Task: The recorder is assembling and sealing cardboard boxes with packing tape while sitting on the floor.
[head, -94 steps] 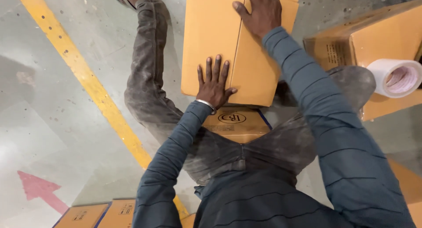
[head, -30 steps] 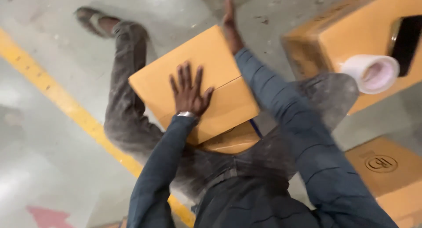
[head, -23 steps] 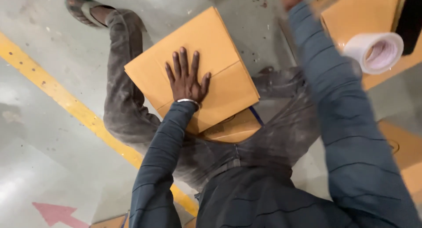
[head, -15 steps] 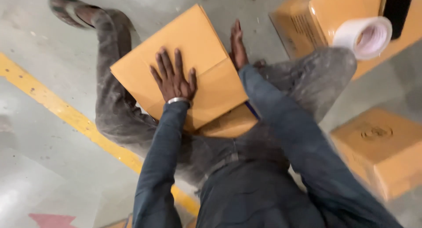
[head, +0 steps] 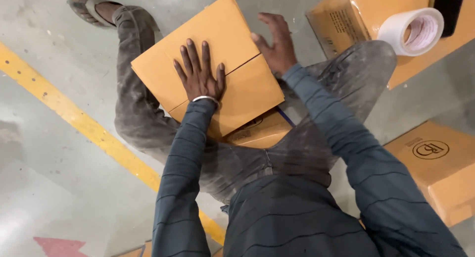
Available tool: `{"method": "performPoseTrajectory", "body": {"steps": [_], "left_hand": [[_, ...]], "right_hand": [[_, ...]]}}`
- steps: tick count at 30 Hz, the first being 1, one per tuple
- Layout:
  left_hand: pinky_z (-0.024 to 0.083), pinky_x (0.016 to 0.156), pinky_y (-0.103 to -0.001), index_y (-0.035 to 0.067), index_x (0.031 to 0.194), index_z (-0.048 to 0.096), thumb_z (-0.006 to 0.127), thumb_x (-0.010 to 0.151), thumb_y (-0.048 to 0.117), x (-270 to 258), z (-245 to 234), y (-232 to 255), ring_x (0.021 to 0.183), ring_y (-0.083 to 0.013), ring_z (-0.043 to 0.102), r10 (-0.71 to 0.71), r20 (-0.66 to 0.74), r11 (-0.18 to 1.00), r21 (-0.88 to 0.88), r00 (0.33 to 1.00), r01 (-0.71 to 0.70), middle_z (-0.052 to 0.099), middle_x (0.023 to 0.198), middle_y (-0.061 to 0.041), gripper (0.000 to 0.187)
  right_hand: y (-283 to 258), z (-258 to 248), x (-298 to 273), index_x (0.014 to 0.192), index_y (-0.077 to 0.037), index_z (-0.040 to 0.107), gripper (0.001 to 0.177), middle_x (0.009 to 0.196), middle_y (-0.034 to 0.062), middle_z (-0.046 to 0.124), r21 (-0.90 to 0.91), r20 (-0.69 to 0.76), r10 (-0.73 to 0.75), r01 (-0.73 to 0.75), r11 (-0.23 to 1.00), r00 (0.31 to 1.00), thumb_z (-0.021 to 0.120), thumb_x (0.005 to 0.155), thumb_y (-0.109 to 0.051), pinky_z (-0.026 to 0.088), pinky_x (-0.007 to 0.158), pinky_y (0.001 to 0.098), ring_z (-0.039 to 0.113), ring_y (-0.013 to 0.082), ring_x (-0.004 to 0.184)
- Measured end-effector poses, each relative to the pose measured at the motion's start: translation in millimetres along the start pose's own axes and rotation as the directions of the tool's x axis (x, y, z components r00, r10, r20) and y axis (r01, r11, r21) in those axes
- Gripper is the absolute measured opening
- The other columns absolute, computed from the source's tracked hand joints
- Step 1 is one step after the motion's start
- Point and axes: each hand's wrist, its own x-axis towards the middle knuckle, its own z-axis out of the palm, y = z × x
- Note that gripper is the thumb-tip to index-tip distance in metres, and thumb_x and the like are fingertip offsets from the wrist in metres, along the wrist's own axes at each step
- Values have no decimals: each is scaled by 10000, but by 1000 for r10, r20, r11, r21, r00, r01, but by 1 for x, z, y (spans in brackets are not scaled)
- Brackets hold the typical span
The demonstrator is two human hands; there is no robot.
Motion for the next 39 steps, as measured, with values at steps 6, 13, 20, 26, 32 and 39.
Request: {"method": "performPoseTrajectory", "body": {"steps": [6,13,20,26,32,39], "left_hand": [[33,1267,-645,175,1665,303,465,1054,524,0,-2,2,1608,-403,83,-22,6,1000,0,1000,22,139,1733,-190,721],[42,1264,-644,150,1651,325,483,1052,519,4,8,-4,1602,-407,112,-15,-25,1000,-21,1000,15,156,1724,-201,722],[187,1253,-598,63,1599,345,632,984,560,-35,-3,-33,1555,-418,243,-336,-280,942,-114,899,316,252,1673,-266,841],[453,1054,-511,-49,1587,258,796,734,666,-45,-19,-46,1289,-452,541,-807,-180,567,-504,563,651,514,1438,-324,1236],[520,1033,-451,-82,1500,403,943,681,534,-46,-8,-54,1234,-412,652,-796,-222,538,-684,563,492,643,1346,-296,1158],[547,998,-444,-17,1472,487,945,663,496,-45,-1,-57,1211,-370,679,-825,-184,462,-763,534,451,684,1325,-232,1062]], "right_hand": [[-43,75,43,1590,-173,390,618,1596,152,434,-245,-281,-46,-25,969,959,644,1109,-467,494,1182,472,483,381,1465],[-41,85,63,1627,-122,212,868,1495,214,514,-304,-222,328,-385,871,918,544,1013,-639,501,984,549,611,454,1208],[-32,87,56,1580,-173,330,721,1492,172,555,-405,-243,232,-316,858,942,509,1072,-652,524,952,550,644,437,1188],[-36,81,52,1572,-175,348,688,1475,164,570,-402,-235,205,-287,870,950,506,1098,-649,526,978,568,670,422,1173],[-34,79,53,1571,-137,341,733,1492,195,548,-369,-213,239,-305,878,947,558,1085,-640,527,985,557,668,436,1159],[-36,72,55,1467,-7,444,936,1336,236,652,-299,-210,249,-305,904,945,835,909,-648,545,985,474,672,407,1147]]}}
